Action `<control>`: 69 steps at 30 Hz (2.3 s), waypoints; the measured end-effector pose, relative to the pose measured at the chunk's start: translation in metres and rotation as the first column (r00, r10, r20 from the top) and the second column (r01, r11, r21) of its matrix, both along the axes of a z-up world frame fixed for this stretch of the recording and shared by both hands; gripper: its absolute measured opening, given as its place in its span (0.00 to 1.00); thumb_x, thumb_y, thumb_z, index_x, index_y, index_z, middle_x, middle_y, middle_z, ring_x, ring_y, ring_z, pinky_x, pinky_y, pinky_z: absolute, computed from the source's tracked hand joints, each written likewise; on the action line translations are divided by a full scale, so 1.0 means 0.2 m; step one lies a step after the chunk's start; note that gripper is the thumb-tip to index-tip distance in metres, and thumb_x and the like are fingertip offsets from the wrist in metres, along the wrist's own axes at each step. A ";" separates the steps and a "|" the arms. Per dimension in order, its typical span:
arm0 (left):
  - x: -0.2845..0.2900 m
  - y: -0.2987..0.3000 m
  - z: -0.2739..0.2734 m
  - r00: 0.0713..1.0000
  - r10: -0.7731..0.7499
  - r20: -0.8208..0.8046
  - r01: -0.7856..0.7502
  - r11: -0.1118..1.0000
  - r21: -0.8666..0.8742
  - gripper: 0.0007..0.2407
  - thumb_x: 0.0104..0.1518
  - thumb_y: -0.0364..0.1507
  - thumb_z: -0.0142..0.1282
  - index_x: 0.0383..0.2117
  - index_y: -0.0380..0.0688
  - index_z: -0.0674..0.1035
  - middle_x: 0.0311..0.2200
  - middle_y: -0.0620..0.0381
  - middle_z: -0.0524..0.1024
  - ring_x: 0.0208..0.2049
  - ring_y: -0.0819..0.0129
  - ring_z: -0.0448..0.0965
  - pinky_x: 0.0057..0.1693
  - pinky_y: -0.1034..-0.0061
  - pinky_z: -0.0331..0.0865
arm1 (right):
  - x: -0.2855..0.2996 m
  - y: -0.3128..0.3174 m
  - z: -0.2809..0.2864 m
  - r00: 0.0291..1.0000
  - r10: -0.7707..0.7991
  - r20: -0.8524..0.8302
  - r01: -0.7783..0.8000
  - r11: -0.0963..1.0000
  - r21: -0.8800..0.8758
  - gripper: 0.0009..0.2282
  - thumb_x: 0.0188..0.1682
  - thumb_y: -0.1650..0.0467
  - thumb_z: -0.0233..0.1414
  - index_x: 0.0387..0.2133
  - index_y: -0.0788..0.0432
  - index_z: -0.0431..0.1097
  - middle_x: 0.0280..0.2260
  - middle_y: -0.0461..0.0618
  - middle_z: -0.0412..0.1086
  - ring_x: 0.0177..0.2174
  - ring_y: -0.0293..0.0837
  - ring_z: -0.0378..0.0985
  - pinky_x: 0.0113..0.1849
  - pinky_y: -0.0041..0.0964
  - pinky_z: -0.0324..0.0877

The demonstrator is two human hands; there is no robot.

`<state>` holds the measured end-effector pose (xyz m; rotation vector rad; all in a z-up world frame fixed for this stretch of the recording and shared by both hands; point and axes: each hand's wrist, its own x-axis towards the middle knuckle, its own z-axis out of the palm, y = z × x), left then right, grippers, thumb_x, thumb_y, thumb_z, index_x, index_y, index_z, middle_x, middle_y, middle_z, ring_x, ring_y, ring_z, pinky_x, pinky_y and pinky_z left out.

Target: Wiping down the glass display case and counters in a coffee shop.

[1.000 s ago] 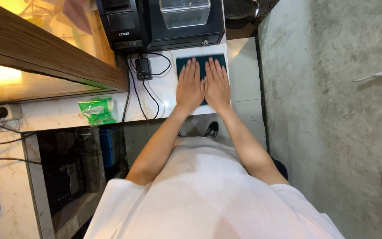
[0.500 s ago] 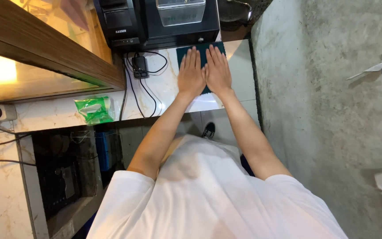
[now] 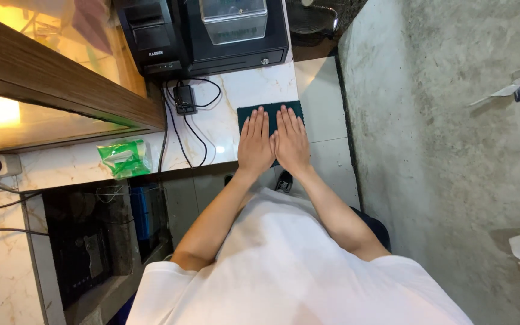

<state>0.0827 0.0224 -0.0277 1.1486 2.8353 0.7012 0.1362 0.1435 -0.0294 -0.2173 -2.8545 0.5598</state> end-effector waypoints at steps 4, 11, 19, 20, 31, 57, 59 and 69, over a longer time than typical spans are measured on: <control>-0.13 0.05 -0.02 1.000 0.018 -0.007 -0.018 0.999 -0.027 0.25 0.67 0.32 0.41 0.68 0.30 0.58 0.71 0.35 0.53 0.73 0.46 0.50 0.75 0.57 0.37 | -0.15 0.06 -0.03 1.000 0.020 -0.020 -0.020 0.999 0.042 0.21 0.61 0.70 0.41 0.66 0.66 0.56 0.68 0.62 0.52 0.67 0.58 0.51 0.64 0.55 0.47; -0.41 0.14 -0.10 0.997 0.058 -0.042 -0.062 0.992 -0.106 0.25 0.69 0.35 0.38 0.70 0.35 0.57 0.73 0.42 0.49 0.74 0.52 0.46 0.76 0.61 0.34 | -0.44 0.16 -0.16 0.993 0.016 -0.115 -0.006 0.996 0.083 0.21 0.62 0.68 0.40 0.67 0.63 0.56 0.68 0.59 0.52 0.68 0.55 0.49 0.65 0.52 0.43; -0.07 -0.09 0.03 0.999 0.023 -0.024 -0.023 1.000 0.010 0.25 0.66 0.31 0.44 0.67 0.30 0.60 0.70 0.35 0.54 0.72 0.45 0.52 0.75 0.57 0.41 | -0.09 -0.06 -0.01 0.999 0.043 0.012 -0.043 0.999 0.032 0.21 0.59 0.71 0.42 0.65 0.67 0.57 0.68 0.64 0.52 0.67 0.60 0.51 0.64 0.56 0.46; -0.06 -0.12 0.01 0.999 0.031 -0.026 -0.031 0.999 0.008 0.25 0.66 0.31 0.44 0.67 0.30 0.60 0.70 0.35 0.54 0.72 0.45 0.52 0.75 0.57 0.41 | -0.07 -0.08 -0.02 0.999 0.051 0.010 -0.052 0.998 0.030 0.21 0.59 0.71 0.42 0.65 0.67 0.57 0.68 0.64 0.52 0.67 0.60 0.51 0.64 0.56 0.46; -0.52 -0.21 -0.15 0.967 0.019 -0.254 0.010 0.993 0.116 0.26 0.58 0.30 0.53 0.63 0.29 0.67 0.66 0.35 0.62 0.68 0.44 0.62 0.69 0.56 0.57 | -0.49 -0.17 -0.10 0.991 0.049 -0.122 -0.040 0.997 0.072 0.21 0.57 0.70 0.47 0.65 0.55 0.62 0.67 0.63 0.52 0.66 0.64 0.50 0.63 0.60 0.48; -0.61 -0.44 -0.29 0.973 0.108 -0.203 -0.099 0.994 0.054 0.26 0.62 0.33 0.47 0.65 0.31 0.64 0.68 0.36 0.59 0.71 0.48 0.55 0.74 0.59 0.43 | -0.59 -0.44 -0.09 0.986 0.157 -0.059 -0.148 0.980 0.134 0.22 0.58 0.70 0.45 0.66 0.61 0.57 0.68 0.61 0.50 0.67 0.65 0.45 0.63 0.62 0.46; -0.49 -0.48 -0.26 0.976 0.122 -0.179 -0.106 0.990 0.095 0.24 0.62 0.31 0.47 0.64 0.31 0.65 0.66 0.34 0.61 0.70 0.46 0.57 0.74 0.58 0.46 | -0.50 -0.48 -0.07 0.983 0.177 -0.044 -0.170 0.977 0.131 0.21 0.59 0.71 0.44 0.67 0.61 0.57 0.69 0.61 0.49 0.67 0.65 0.45 0.63 0.62 0.45; -0.17 -0.85 -0.05 0.989 0.067 -0.129 -0.053 0.993 0.107 0.25 0.61 0.25 0.46 0.66 0.30 0.63 0.69 0.34 0.56 0.71 0.44 0.55 0.74 0.54 0.49 | -0.20 -0.81 0.03 0.977 0.209 -0.042 -0.208 0.978 0.017 0.20 0.61 0.73 0.43 0.66 0.67 0.57 0.68 0.67 0.49 0.66 0.68 0.45 0.64 0.64 0.41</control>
